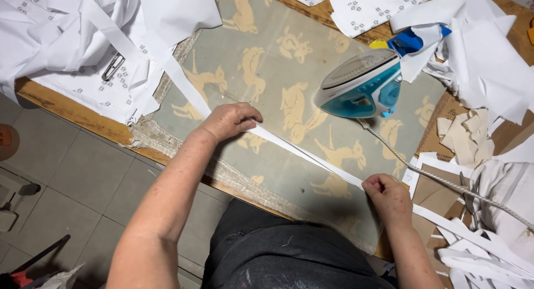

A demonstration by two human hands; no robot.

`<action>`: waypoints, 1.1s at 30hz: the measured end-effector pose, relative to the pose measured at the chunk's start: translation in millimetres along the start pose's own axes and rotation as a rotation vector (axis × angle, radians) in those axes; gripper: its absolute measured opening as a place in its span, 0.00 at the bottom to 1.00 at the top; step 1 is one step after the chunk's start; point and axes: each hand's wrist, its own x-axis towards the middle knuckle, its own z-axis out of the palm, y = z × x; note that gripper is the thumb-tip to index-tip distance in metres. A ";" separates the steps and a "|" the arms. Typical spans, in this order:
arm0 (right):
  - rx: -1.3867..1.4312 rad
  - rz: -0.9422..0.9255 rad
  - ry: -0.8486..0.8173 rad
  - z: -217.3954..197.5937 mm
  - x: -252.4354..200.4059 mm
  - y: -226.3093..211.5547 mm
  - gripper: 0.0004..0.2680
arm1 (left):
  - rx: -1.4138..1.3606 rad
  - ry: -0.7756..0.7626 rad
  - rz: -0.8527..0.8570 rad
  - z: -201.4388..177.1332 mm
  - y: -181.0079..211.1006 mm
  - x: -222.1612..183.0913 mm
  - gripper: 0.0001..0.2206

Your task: Ironing and pressing long white fabric strips on an ironing board

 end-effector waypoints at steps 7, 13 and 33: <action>-0.068 0.126 -0.047 7.6 8.0 -5.3 0.05 | 0.097 0.030 0.033 8.3 -4.5 3.4 0.02; -0.085 0.064 -0.085 6.1 10.0 -13.1 0.06 | 0.249 -0.056 0.121 -0.6 8.3 -5.7 0.04; -0.030 0.039 -0.102 3.5 6.6 -13.2 0.04 | 0.452 0.056 0.262 14.7 1.0 -12.7 0.06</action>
